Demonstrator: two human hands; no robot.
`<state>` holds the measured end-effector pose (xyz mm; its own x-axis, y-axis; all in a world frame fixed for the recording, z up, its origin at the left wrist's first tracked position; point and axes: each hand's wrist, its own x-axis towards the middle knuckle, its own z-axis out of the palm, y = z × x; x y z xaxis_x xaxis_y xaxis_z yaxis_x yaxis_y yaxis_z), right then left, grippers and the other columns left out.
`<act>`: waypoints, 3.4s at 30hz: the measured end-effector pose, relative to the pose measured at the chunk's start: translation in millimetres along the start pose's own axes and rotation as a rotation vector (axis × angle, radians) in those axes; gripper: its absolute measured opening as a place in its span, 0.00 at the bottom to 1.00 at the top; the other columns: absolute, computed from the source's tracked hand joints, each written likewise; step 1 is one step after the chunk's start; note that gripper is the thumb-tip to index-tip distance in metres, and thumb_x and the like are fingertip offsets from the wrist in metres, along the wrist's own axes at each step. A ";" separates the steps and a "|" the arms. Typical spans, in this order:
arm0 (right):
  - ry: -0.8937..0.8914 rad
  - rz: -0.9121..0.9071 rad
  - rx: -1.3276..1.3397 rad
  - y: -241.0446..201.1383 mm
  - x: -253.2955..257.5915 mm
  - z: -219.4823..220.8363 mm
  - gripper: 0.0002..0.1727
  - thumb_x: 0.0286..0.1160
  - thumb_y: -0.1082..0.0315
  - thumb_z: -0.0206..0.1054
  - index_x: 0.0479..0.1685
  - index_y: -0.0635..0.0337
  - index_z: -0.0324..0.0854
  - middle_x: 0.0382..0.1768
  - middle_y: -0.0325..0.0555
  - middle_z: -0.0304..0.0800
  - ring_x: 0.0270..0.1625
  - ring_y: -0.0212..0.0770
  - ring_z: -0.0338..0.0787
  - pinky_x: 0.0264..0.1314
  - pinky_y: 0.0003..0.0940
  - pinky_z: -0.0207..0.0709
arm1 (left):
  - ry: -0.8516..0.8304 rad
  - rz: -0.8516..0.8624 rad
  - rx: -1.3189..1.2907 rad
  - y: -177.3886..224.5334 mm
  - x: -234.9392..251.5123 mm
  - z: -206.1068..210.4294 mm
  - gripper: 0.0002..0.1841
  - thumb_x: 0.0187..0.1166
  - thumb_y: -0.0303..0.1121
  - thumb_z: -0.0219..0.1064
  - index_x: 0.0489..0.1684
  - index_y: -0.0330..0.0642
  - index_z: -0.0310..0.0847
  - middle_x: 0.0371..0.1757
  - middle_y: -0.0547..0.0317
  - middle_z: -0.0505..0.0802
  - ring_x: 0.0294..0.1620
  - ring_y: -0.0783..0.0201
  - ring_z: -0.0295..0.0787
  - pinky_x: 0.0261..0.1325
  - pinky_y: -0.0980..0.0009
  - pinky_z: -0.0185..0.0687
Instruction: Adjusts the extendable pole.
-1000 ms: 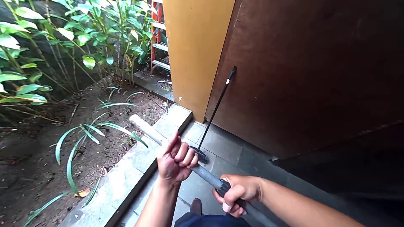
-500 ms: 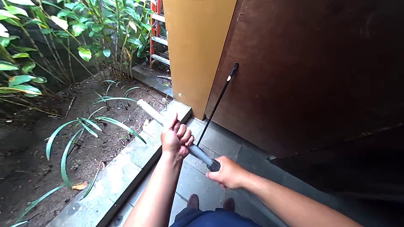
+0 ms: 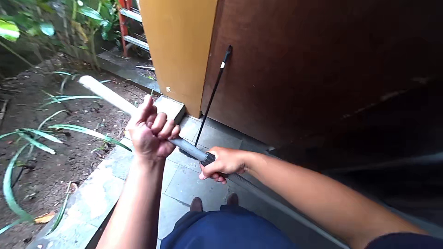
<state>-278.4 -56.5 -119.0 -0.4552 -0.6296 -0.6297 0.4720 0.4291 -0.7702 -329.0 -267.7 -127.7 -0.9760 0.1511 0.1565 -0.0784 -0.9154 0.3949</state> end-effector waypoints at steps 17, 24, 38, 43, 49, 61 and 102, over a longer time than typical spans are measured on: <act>-0.526 -0.046 0.341 91.7 -16.0 -6.7 0.11 0.78 0.58 0.61 0.25 0.45 0.75 0.08 0.25 0.62 0.07 0.21 0.64 0.09 0.19 0.62 | -0.277 -0.015 0.280 -56.5 -57.0 -54.7 0.45 0.62 0.78 0.62 0.75 0.56 0.79 0.72 0.56 0.87 0.73 0.52 0.83 0.75 0.47 0.78; -0.420 0.071 0.288 59.4 -4.9 -9.7 0.14 0.79 0.56 0.61 0.23 0.43 0.73 0.08 0.25 0.60 0.07 0.22 0.62 0.09 0.20 0.60 | -0.322 -0.064 -0.232 -89.3 -66.7 -26.2 0.12 0.80 0.37 0.66 0.26 0.44 0.83 0.20 0.62 0.87 0.28 0.63 0.89 0.49 0.61 0.85; 0.087 0.200 -0.090 74.4 76.5 -0.4 0.15 0.83 0.53 0.63 0.29 0.50 0.74 0.10 0.30 0.63 0.10 0.30 0.66 0.14 0.27 0.66 | 0.366 -0.068 0.136 -84.8 -58.4 -74.3 0.17 0.87 0.43 0.57 0.22 0.49 0.75 0.16 0.65 0.77 0.16 0.68 0.77 0.26 0.71 0.80; 0.116 0.141 -0.223 82.4 50.3 6.8 0.26 0.79 0.39 0.68 0.38 0.56 0.81 0.21 0.37 0.85 0.24 0.35 0.88 0.35 0.36 0.86 | 0.864 -0.011 0.241 -69.1 -64.5 -37.3 0.09 0.85 0.28 0.66 0.44 0.28 0.77 0.25 0.47 0.86 0.23 0.57 0.88 0.33 0.61 0.92; 0.296 0.244 -0.142 127.0 60.1 20.6 0.26 0.74 0.40 0.72 0.22 0.53 0.80 0.14 0.35 0.83 0.16 0.33 0.83 0.24 0.34 0.80 | 0.949 -0.042 0.247 -72.9 -56.7 -43.3 0.09 0.83 0.26 0.67 0.35 0.33 0.72 0.13 0.56 0.77 0.11 0.63 0.78 0.20 0.67 0.86; 0.007 0.180 -0.064 98.6 20.9 10.4 0.15 0.74 0.58 0.68 0.20 0.48 0.74 0.08 0.32 0.68 0.11 0.31 0.71 0.17 0.29 0.69 | -0.277 -0.087 -0.126 -67.8 -62.8 -83.7 0.11 0.79 0.39 0.68 0.25 0.50 0.85 0.19 0.65 0.87 0.25 0.67 0.87 0.42 0.66 0.85; -0.047 0.068 0.019 7.7 70.5 0.6 0.10 0.82 0.62 0.68 0.35 0.54 0.73 0.13 0.33 0.71 0.15 0.27 0.78 0.23 0.23 0.78 | 0.355 -0.021 0.056 10.5 2.4 -20.0 0.34 0.93 0.50 0.49 0.02 0.58 0.51 0.04 0.74 0.53 0.02 0.76 0.47 0.08 0.78 0.45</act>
<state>-306.4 -97.9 -169.2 -0.3863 -0.6292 -0.6744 0.5152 0.4593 -0.7236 -336.2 -284.4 -141.3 -0.9847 0.0218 -0.1730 -0.0979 -0.8899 0.4456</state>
